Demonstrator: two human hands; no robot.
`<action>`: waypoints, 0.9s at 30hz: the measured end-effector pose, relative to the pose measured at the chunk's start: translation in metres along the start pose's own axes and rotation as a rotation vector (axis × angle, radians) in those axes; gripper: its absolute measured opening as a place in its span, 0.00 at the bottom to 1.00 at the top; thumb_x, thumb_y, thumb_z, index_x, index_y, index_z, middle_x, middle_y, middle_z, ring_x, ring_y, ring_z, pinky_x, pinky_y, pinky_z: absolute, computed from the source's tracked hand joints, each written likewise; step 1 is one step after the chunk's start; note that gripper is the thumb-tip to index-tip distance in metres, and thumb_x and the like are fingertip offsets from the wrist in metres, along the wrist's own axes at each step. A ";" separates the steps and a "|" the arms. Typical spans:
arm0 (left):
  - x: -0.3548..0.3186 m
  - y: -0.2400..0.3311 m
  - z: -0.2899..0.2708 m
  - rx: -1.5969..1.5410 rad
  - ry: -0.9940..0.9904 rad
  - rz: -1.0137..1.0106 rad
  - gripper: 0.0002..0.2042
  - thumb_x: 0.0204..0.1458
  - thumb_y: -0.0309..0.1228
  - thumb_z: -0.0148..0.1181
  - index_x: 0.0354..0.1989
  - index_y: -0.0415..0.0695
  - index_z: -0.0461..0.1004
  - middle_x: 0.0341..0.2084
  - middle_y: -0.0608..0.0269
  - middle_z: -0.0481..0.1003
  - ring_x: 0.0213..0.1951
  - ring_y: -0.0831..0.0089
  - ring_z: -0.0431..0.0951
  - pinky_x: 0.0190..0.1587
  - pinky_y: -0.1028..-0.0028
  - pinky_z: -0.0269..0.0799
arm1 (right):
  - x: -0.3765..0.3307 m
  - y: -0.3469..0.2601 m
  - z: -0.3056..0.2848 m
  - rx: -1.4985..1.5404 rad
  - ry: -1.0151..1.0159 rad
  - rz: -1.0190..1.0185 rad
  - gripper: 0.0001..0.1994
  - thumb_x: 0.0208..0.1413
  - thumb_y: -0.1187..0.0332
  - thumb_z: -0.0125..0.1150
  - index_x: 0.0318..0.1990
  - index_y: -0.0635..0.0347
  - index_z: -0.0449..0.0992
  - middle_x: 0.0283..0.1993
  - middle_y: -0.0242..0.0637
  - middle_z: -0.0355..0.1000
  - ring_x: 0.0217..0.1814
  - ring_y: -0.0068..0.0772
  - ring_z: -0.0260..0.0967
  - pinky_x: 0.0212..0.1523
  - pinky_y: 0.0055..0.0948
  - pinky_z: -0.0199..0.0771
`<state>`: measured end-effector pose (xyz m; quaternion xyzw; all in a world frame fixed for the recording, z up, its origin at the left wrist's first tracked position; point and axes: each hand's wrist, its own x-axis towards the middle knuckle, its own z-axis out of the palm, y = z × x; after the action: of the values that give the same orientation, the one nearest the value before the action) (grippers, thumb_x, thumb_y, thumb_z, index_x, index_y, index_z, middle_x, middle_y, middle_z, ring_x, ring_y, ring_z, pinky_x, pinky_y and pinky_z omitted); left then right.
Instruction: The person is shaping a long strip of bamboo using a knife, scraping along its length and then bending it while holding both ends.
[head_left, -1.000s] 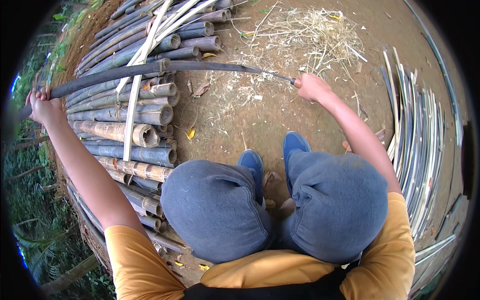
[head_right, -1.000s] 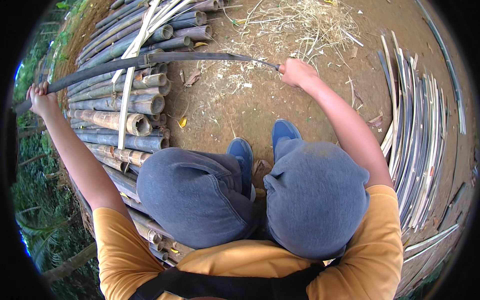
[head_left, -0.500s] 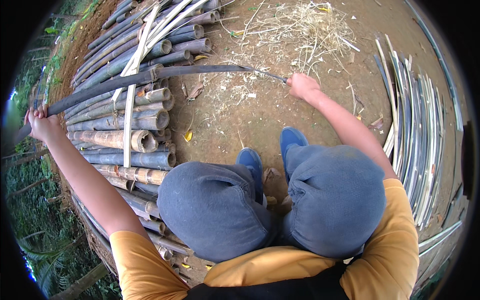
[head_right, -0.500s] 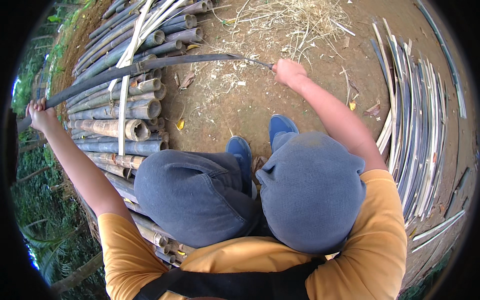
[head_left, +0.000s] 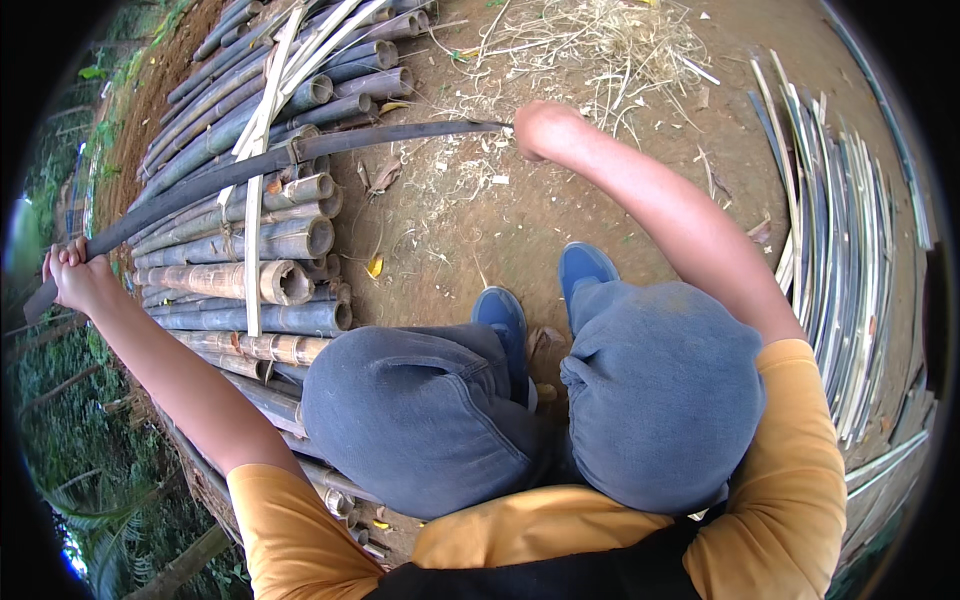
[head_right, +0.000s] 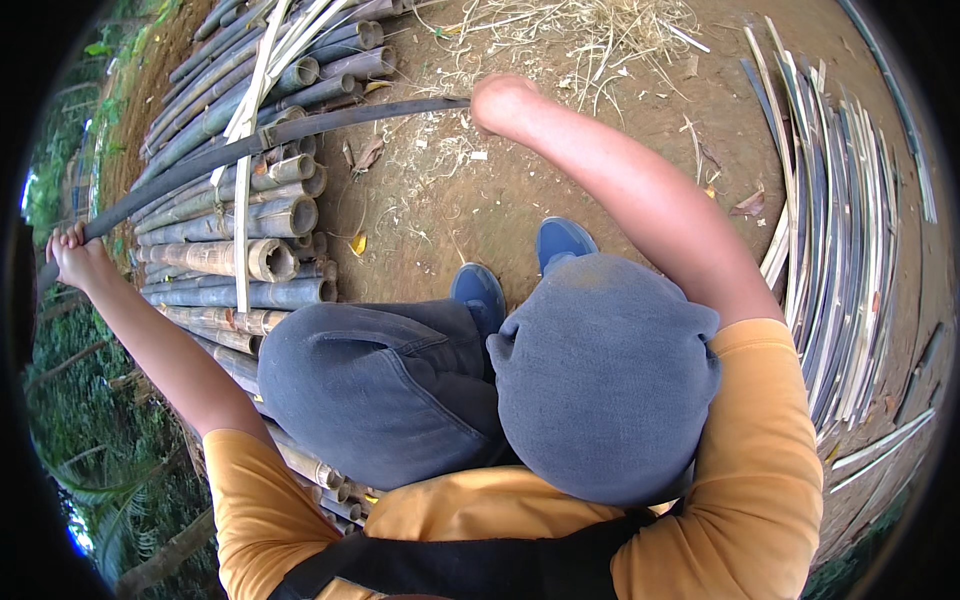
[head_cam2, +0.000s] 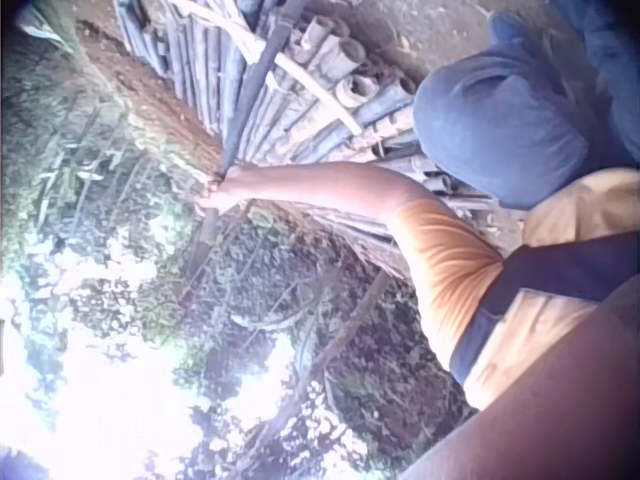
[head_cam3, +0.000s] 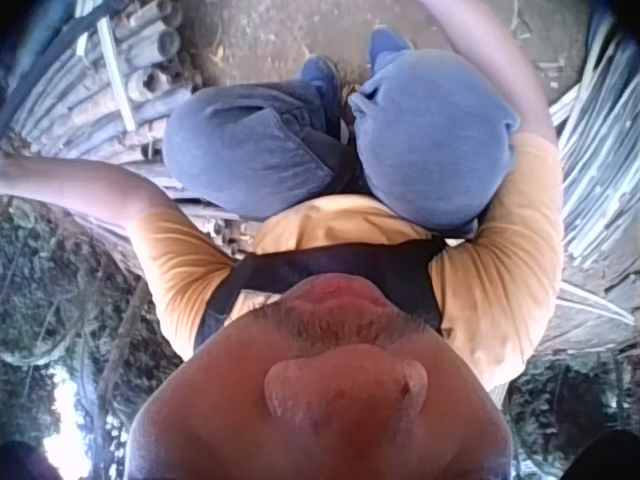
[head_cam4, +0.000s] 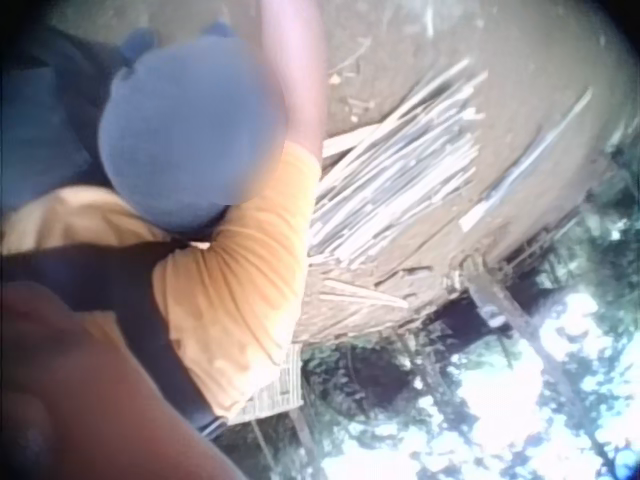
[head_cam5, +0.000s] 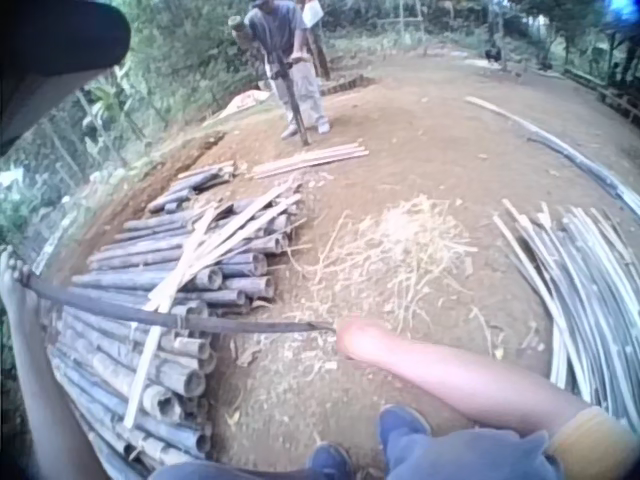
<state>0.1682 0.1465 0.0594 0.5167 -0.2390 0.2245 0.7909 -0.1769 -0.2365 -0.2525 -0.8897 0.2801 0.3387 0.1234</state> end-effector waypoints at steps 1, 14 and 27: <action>0.002 -0.002 0.000 0.021 0.010 0.014 0.08 0.57 0.15 0.51 0.30 0.42 0.66 0.16 0.66 0.60 0.15 0.76 0.57 0.18 0.76 0.56 | 0.000 -0.004 -0.011 -0.049 -0.005 -0.004 0.15 0.60 0.70 0.53 0.54 0.59 0.76 0.36 0.38 0.71 0.28 0.22 0.65 0.23 0.23 0.71; -0.002 0.004 -0.005 0.107 0.166 0.050 0.09 0.55 0.12 0.51 0.29 0.41 0.62 0.17 0.65 0.61 0.16 0.75 0.60 0.17 0.73 0.61 | 0.010 -0.052 -0.085 -0.631 0.014 -0.272 0.11 0.47 0.74 0.64 0.41 0.60 0.83 0.44 0.45 0.78 0.43 0.39 0.76 0.40 0.40 0.80; -0.048 0.010 0.014 0.217 0.331 0.024 0.09 0.55 0.13 0.50 0.32 0.41 0.59 0.18 0.65 0.61 0.16 0.75 0.59 0.16 0.73 0.58 | 0.060 0.013 0.029 0.036 0.173 -0.073 0.12 0.58 0.69 0.58 0.47 0.59 0.80 0.45 0.41 0.79 0.46 0.41 0.78 0.45 0.39 0.80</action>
<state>0.1225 0.1317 0.0423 0.5521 -0.0865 0.3403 0.7563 -0.1633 -0.2598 -0.3144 -0.9228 0.2633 0.2509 0.1270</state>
